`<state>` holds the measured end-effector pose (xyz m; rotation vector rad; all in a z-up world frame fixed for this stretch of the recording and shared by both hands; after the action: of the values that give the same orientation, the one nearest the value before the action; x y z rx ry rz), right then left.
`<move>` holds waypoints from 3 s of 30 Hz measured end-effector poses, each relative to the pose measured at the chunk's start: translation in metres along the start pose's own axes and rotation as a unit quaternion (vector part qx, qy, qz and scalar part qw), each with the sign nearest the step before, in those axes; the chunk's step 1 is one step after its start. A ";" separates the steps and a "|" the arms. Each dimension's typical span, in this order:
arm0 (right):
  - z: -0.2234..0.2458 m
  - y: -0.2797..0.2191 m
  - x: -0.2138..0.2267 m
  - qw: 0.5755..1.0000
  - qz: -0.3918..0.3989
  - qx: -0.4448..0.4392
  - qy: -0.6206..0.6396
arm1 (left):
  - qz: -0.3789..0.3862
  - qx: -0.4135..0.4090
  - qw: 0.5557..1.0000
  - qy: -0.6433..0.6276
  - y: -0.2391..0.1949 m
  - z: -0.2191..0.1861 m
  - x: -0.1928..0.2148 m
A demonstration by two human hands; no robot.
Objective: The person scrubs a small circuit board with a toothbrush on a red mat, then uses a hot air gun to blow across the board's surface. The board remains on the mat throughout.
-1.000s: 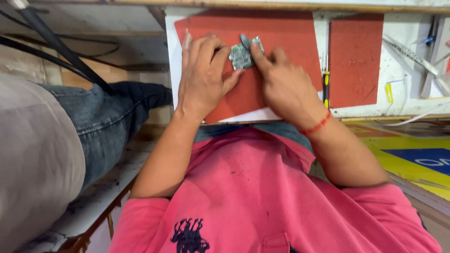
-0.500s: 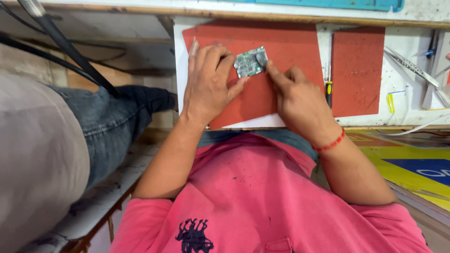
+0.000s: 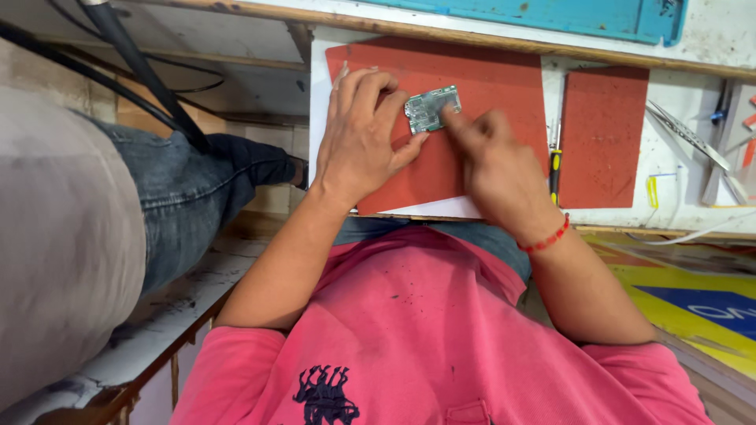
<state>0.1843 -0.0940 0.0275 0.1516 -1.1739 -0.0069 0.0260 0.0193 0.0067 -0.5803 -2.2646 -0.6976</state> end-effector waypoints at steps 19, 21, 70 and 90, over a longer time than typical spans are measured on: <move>-0.006 -0.001 -0.004 0.996 0.045 -0.072 -0.001 | 0.031 0.022 0.999 0.003 -0.001 -0.009 0.006; -0.002 0.004 -0.005 0.998 0.044 0.025 0.041 | 0.018 0.015 1.000 0.005 0.006 -0.010 0.009; 0.011 0.003 0.005 1.000 0.006 -0.012 0.006 | 0.031 0.006 0.999 -0.031 0.000 0.005 -0.002; 0.012 0.001 -0.002 0.999 0.005 0.042 0.018 | 0.022 -0.004 0.999 -0.039 -0.003 0.010 -0.003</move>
<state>0.1723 -0.0943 0.0305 0.2199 -1.1387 0.0546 0.0213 0.0226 -0.0022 -0.6703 -2.3144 -0.6722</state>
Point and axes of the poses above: each hand's wrist, its own y-axis towards the middle knuckle, its own x-axis out of the back of the hand, z = x × y, the point moved 4 cm from there along y, towards the middle knuckle, and after that the axes turned 13 degrees about x, right-handed, at the moved point
